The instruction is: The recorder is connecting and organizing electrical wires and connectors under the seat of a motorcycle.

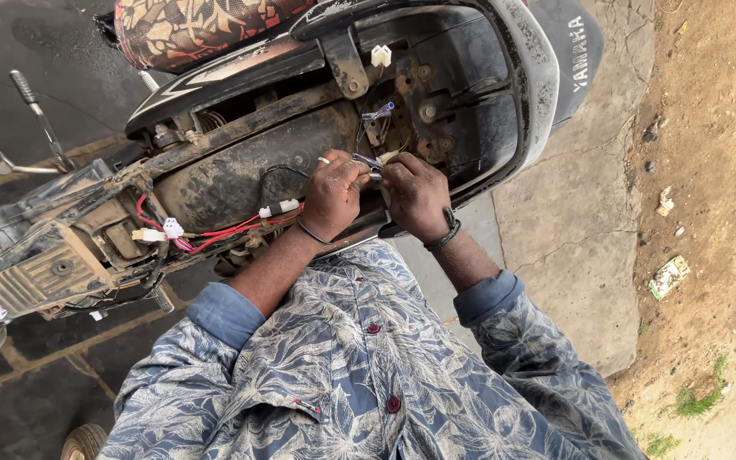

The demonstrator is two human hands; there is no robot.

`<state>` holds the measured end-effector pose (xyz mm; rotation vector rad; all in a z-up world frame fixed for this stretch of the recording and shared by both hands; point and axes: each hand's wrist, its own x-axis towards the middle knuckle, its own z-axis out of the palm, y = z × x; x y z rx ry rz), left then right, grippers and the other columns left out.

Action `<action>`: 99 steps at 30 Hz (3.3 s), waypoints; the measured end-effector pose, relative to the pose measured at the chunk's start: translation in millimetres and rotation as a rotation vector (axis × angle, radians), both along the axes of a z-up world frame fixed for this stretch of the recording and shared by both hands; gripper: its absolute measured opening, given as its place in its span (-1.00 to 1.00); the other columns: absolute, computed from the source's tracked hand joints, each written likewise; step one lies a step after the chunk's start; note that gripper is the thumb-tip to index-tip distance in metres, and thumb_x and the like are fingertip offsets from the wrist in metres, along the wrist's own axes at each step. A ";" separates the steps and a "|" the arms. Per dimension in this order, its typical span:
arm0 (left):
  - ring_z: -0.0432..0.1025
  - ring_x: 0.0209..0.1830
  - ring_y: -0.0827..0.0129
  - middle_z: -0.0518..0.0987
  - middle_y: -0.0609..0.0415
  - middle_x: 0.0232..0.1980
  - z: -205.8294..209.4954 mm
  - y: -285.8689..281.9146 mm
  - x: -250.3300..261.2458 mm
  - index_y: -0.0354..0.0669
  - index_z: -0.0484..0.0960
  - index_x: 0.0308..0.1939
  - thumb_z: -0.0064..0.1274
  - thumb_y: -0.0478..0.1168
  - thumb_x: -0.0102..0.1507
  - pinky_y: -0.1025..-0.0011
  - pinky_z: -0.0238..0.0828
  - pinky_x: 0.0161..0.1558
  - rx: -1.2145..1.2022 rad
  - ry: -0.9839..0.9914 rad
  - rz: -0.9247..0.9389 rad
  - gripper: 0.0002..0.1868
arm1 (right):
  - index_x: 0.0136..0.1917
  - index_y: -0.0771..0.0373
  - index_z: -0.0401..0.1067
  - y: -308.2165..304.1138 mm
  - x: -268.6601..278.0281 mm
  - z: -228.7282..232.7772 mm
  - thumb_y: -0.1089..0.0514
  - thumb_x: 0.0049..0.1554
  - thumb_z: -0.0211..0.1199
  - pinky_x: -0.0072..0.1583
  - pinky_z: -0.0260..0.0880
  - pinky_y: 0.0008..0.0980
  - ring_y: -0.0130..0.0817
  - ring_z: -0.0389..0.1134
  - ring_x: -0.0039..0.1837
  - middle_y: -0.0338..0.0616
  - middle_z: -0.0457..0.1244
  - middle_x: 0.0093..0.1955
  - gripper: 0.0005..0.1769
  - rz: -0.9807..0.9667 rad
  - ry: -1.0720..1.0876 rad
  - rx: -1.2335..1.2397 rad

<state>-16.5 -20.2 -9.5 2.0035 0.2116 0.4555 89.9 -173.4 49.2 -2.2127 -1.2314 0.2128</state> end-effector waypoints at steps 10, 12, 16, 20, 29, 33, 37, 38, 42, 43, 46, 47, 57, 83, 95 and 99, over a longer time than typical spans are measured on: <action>0.49 -0.02 0.01 0.62 -0.08 -0.17 -3.9 -7.1 -1.0 -0.27 0.64 -0.15 0.22 -0.40 0.25 0.13 0.48 -0.03 -0.019 0.030 0.035 -0.89 | -0.08 0.25 0.48 0.8 0.2 -0.2 0.33 0.07 0.32 -0.07 0.47 -0.18 -0.08 0.45 -0.05 -0.09 0.34 -0.06 -0.88 -0.006 -0.001 -0.024; 0.49 -0.02 0.01 0.62 -0.09 -0.17 -4.2 -7.7 -1.4 -0.28 0.64 -0.15 0.21 -0.41 0.25 0.13 0.48 -0.04 -0.021 0.034 0.040 -0.88 | -0.07 0.26 0.48 0.4 0.2 -1.8 0.33 0.06 0.32 -0.07 0.47 -0.19 -0.09 0.45 -0.04 -0.10 0.34 -0.06 -0.87 -0.004 0.001 -0.024; 0.49 0.00 -0.01 0.62 -0.08 -0.17 -7.2 -10.1 -1.7 -0.28 0.64 -0.14 0.22 -0.40 0.24 0.10 0.47 -0.01 -0.013 -0.002 0.039 -0.87 | -0.06 0.26 0.48 0.7 0.7 -3.2 0.35 0.05 0.33 -0.07 0.48 -0.20 -0.09 0.46 -0.05 -0.10 0.34 -0.06 -0.84 -0.011 -0.001 -0.022; 0.50 0.02 0.00 0.62 -0.10 -0.16 -19.3 -20.8 -4.8 -0.26 0.65 -0.13 0.17 -0.43 0.24 0.11 0.48 -0.01 -0.014 0.035 0.055 -0.87 | -0.05 0.26 0.47 1.5 0.4 -2.2 0.36 0.05 0.33 -0.07 0.48 -0.20 -0.09 0.45 -0.05 -0.10 0.34 -0.05 -0.83 -0.015 -0.002 -0.012; 0.47 -0.06 0.10 0.61 0.01 -0.20 -5.6 -2.3 -4.4 -0.22 0.65 -0.11 0.23 -0.34 0.27 0.18 0.43 -0.03 -0.052 0.090 -0.014 -0.86 | -0.04 0.19 0.49 3.2 2.0 7.9 0.29 0.07 0.37 -0.09 0.48 -0.24 -0.14 0.46 -0.05 -0.16 0.35 -0.03 -0.83 -0.042 0.031 -0.013; 0.44 -0.03 0.09 0.63 0.07 -0.19 11.9 17.8 -4.9 -0.17 0.65 -0.13 0.29 -0.26 0.25 0.16 0.40 -0.01 0.065 0.051 0.004 -0.83 | -0.02 0.23 0.50 6.1 9.6 17.1 0.24 0.13 0.38 -0.08 0.49 -0.24 -0.10 0.47 -0.04 -0.08 0.36 0.01 -0.86 -0.003 0.123 -0.062; 0.44 -0.01 0.13 0.63 0.12 -0.18 17.5 20.7 -4.9 -0.13 0.63 -0.18 0.29 -0.23 0.25 0.13 0.33 0.03 0.071 0.044 -0.030 -0.84 | 0.01 0.27 0.50 2.7 24.1 19.5 0.29 0.17 0.31 -0.04 0.48 -0.24 -0.06 0.46 -0.02 -0.04 0.38 0.01 -0.89 0.068 0.275 -0.110; 0.44 -0.01 0.13 0.63 0.12 -0.18 16.7 21.3 -4.2 -0.13 0.63 -0.18 0.29 -0.23 0.25 0.13 0.33 0.03 0.072 0.040 -0.026 -0.84 | 0.01 0.27 0.50 5.0 27.4 22.0 0.29 0.17 0.31 -0.04 0.48 -0.24 -0.06 0.46 -0.02 -0.04 0.38 0.01 -0.89 0.072 0.271 -0.110; 0.45 0.01 0.15 0.61 0.14 -0.20 10.3 19.1 -7.3 -0.10 0.63 -0.16 0.26 -0.22 0.26 0.12 0.29 0.04 0.037 0.078 -0.030 -0.86 | 0.04 0.29 0.51 6.7 29.3 25.1 0.30 0.18 0.28 -0.03 0.46 -0.27 -0.13 0.46 -0.06 -0.04 0.38 -0.08 -0.86 0.066 0.433 -0.120; 0.45 0.02 0.16 0.60 0.15 -0.19 8.2 19.9 -5.9 -0.09 0.62 -0.16 0.26 -0.21 0.28 0.13 0.29 0.07 0.023 0.082 -0.036 -0.86 | 0.05 0.29 0.51 7.1 29.6 24.8 0.31 0.18 0.28 -0.03 0.46 -0.28 -0.15 0.47 -0.06 -0.04 0.38 -0.08 -0.85 0.056 0.449 -0.104; 0.43 0.02 0.15 0.60 0.15 -0.18 11.5 20.8 -4.2 -0.09 0.63 -0.14 0.23 -0.17 0.29 0.10 0.27 0.06 0.055 0.091 -0.050 -0.86 | 0.06 0.29 0.49 0.9 24.7 18.4 0.32 0.20 0.30 -0.03 0.46 -0.28 -0.15 0.46 -0.06 -0.03 0.38 -0.07 -0.86 0.026 0.367 -0.053; 0.43 0.02 0.15 0.60 0.15 -0.18 9.8 20.9 -4.2 -0.09 0.63 -0.14 0.23 -0.17 0.29 0.10 0.27 0.06 0.055 0.094 -0.048 -0.86 | 0.06 0.29 0.49 -0.5 21.9 14.8 0.32 0.20 0.30 -0.03 0.46 -0.28 -0.15 0.46 -0.06 -0.03 0.38 -0.07 -0.86 0.028 0.370 -0.053; 0.45 -0.02 0.17 0.64 0.10 -0.22 3.1 11.7 -0.1 -0.16 0.69 -0.17 0.27 -0.14 0.27 0.16 0.38 0.00 0.083 0.118 -0.078 -0.81 | 0.04 0.24 0.47 -0.8 9.6 9.7 0.43 0.12 0.26 -0.02 0.51 -0.26 -0.13 0.49 -0.01 -0.09 0.38 -0.04 -0.77 -0.003 0.078 0.103; 0.49 -0.04 0.14 0.66 0.04 -0.23 -10.0 8.2 -3.2 -0.23 0.68 -0.11 0.14 -0.39 0.24 0.23 0.47 -0.04 -0.112 0.170 -0.138 -0.85 | -0.10 0.21 0.42 -12.5 23.9 2.0 0.43 0.02 0.26 -0.09 0.44 -0.20 -0.09 0.44 -0.12 -0.12 0.33 -0.20 -0.80 0.123 0.200 -0.010; 0.49 -0.26 0.54 0.59 0.15 -0.22 -39.7 11.3 9.4 -0.19 0.71 -0.06 0.08 -0.14 0.40 0.49 0.49 -0.11 -0.658 0.437 -0.184 -0.78 | 0.12 0.35 0.42 2.7 43.1 22.7 0.33 0.27 0.18 -0.04 0.54 -0.44 -0.41 0.53 -0.07 -0.13 0.44 -0.11 -0.86 0.021 0.712 -0.180; 0.49 -0.26 0.52 0.56 0.18 -0.18 -36.4 16.8 10.9 -0.17 0.69 -0.07 0.08 -0.16 0.38 0.47 0.52 -0.12 -0.669 0.405 -0.234 -0.82 | 0.04 0.34 0.47 4.5 47.6 22.2 0.32 0.22 0.23 -0.04 0.54 -0.44 -0.40 0.54 -0.06 -0.13 0.45 -0.13 -0.89 0.058 0.770 -0.225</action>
